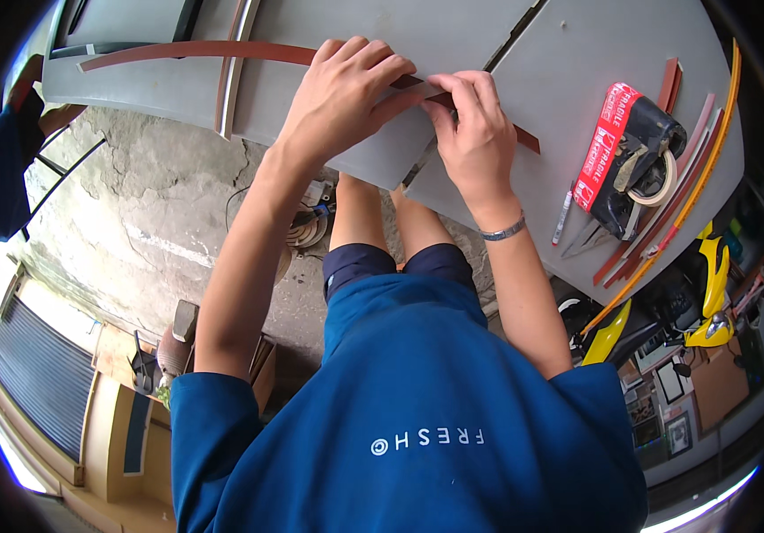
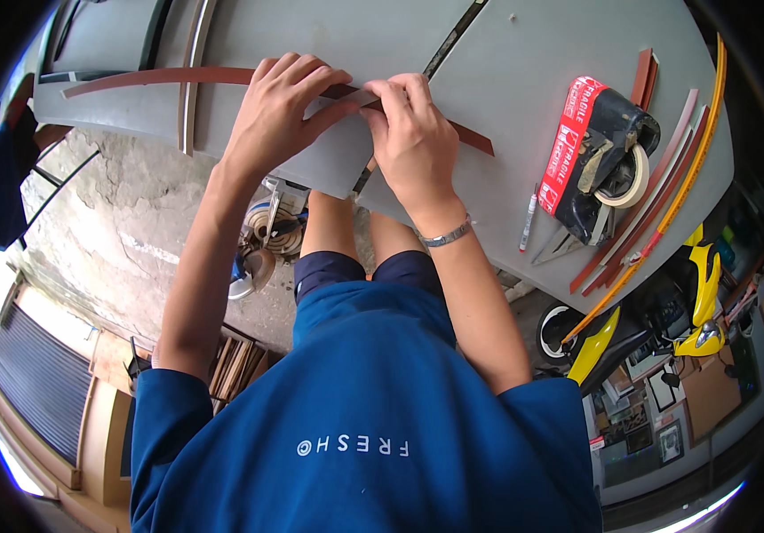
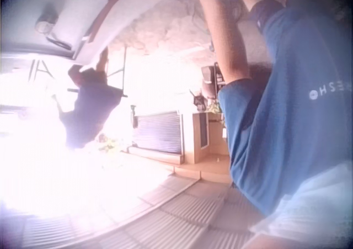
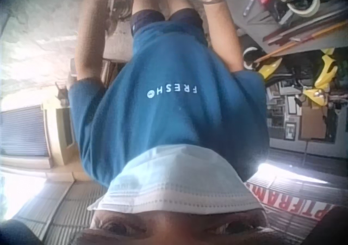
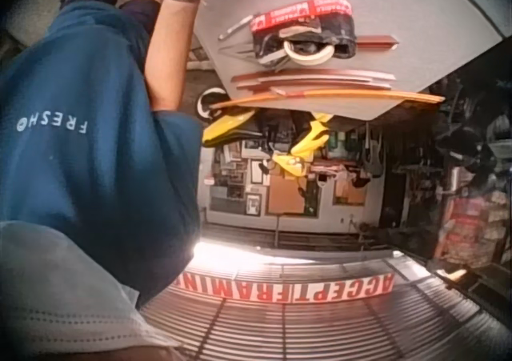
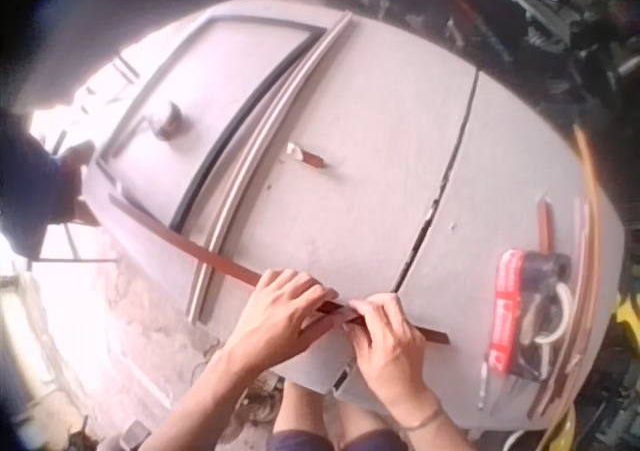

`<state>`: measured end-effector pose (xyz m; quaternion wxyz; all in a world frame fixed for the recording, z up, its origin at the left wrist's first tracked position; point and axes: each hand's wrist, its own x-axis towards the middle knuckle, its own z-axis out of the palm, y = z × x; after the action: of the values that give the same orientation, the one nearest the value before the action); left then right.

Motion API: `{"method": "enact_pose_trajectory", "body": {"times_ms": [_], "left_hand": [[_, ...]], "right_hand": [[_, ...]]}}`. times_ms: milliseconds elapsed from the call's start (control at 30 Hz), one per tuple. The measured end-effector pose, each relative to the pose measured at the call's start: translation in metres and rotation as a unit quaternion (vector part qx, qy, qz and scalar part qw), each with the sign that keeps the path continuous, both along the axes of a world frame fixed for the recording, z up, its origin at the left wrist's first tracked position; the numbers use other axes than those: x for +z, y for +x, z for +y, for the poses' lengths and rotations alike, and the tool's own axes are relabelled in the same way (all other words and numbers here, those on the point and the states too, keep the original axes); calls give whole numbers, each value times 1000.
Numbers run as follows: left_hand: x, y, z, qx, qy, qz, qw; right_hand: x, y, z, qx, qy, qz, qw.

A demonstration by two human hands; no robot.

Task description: The person cuts a strip of brown molding using a miter saw, then takes it to a table where they use a tape measure and a marker to mark specific lengths, followed by using a speed square to draw straight lines on the molding.

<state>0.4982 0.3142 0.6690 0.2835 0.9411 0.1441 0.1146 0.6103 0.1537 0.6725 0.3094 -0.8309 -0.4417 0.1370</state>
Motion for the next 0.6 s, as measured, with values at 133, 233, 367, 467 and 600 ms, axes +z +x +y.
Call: {"method": "enact_pose_trajectory", "body": {"times_ms": [133, 233, 367, 467, 600], "left_hand": [[-6, -1, 1, -25, 13, 14, 1000], [-12, -1, 2, -44, 42, 8, 998], [-20, -5, 6, -76, 79, -4, 994], [-16, -4, 8, -74, 59, 5, 995], [-2, 1, 2, -45, 57, 30, 997]], "right_hand": [[2, -1, 3, 8, -30, -21, 999], [3, 0, 4, 12, -46, -50, 998], [3, 3, 2, 21, -79, -70, 994], [3, 7, -3, 20, -82, -62, 995], [4, 15, -4, 34, -19, -35, 999]]}}
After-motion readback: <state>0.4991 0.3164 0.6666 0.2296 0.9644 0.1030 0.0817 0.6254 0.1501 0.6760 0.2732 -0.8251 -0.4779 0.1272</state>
